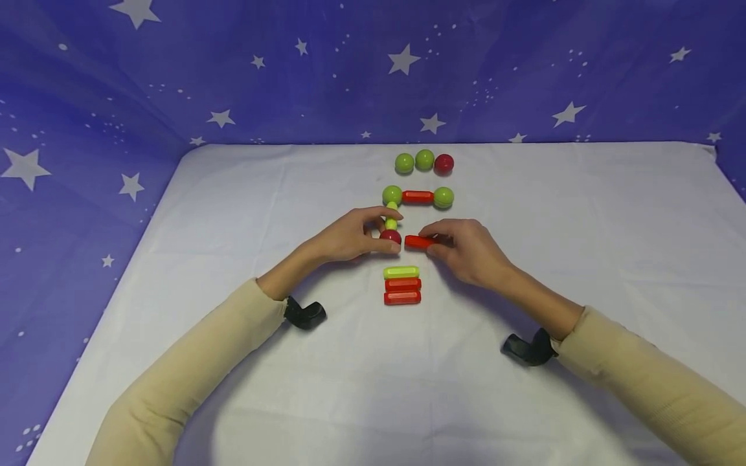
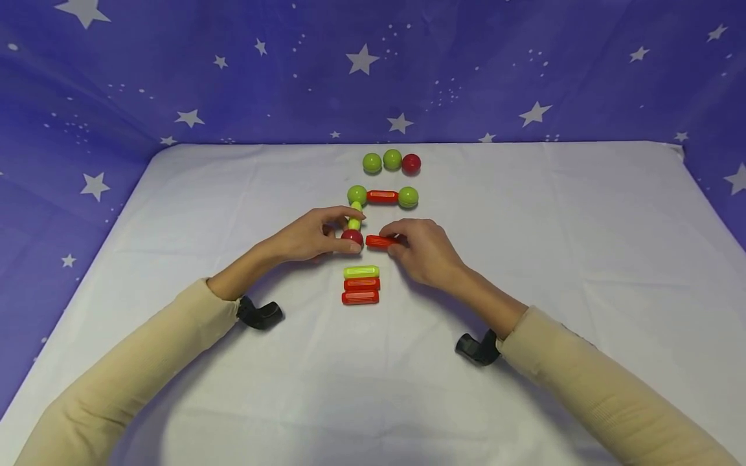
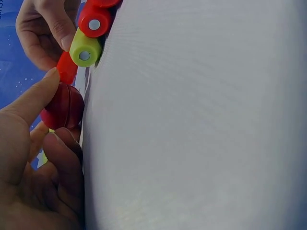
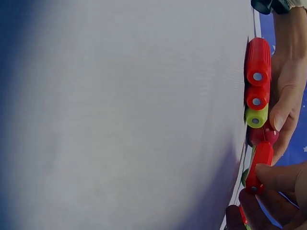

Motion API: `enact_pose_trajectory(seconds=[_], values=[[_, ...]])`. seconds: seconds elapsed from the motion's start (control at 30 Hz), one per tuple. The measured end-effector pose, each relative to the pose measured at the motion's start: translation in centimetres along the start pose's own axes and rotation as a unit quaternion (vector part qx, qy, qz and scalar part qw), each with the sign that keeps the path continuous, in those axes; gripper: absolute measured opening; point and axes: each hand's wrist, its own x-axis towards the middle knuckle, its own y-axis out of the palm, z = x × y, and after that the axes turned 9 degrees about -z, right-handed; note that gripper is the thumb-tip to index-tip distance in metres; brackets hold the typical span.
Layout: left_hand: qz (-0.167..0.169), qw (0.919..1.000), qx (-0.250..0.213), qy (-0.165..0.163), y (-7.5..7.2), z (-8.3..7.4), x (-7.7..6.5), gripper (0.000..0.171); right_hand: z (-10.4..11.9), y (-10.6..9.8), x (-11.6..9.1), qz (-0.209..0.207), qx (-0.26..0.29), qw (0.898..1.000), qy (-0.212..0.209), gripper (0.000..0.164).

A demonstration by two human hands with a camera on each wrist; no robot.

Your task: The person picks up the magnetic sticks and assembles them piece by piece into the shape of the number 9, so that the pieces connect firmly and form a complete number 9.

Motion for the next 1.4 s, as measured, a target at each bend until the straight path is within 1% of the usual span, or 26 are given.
enact_pose_trajectory(seconds=[0.4, 0.67, 0.97, 1.2, 1.4], values=[[0.002, 0.9999, -0.015, -0.002, -0.03, 0.27, 0.07, 0.055, 0.27, 0.16, 0.76, 0.007, -0.01, 1.0, 0.0, 0.028], [0.004, 0.9999, -0.014, -0.009, -0.09, 0.17, -0.03, 0.055, 0.24, 0.14, 0.74, 0.014, -0.008, 1.0, 0.002, 0.028], [-0.002, 1.0, -0.002, 0.0, -0.04, 0.32, 0.09, 0.054, 0.16, 0.07, 0.7, 0.029, -0.015, 0.999, 0.004, 0.028], [-0.001, 1.0, -0.008, -0.001, -0.05, 0.51, 0.07, 0.054, 0.21, 0.05, 0.65, 0.033, -0.018, 0.999, 0.009, 0.029], [-0.001, 1.0, -0.003, 0.003, -0.1, 0.47, 0.06, 0.054, 0.07, -0.06, 0.7, 0.03, -0.014, 0.999, 0.001, 0.029]])
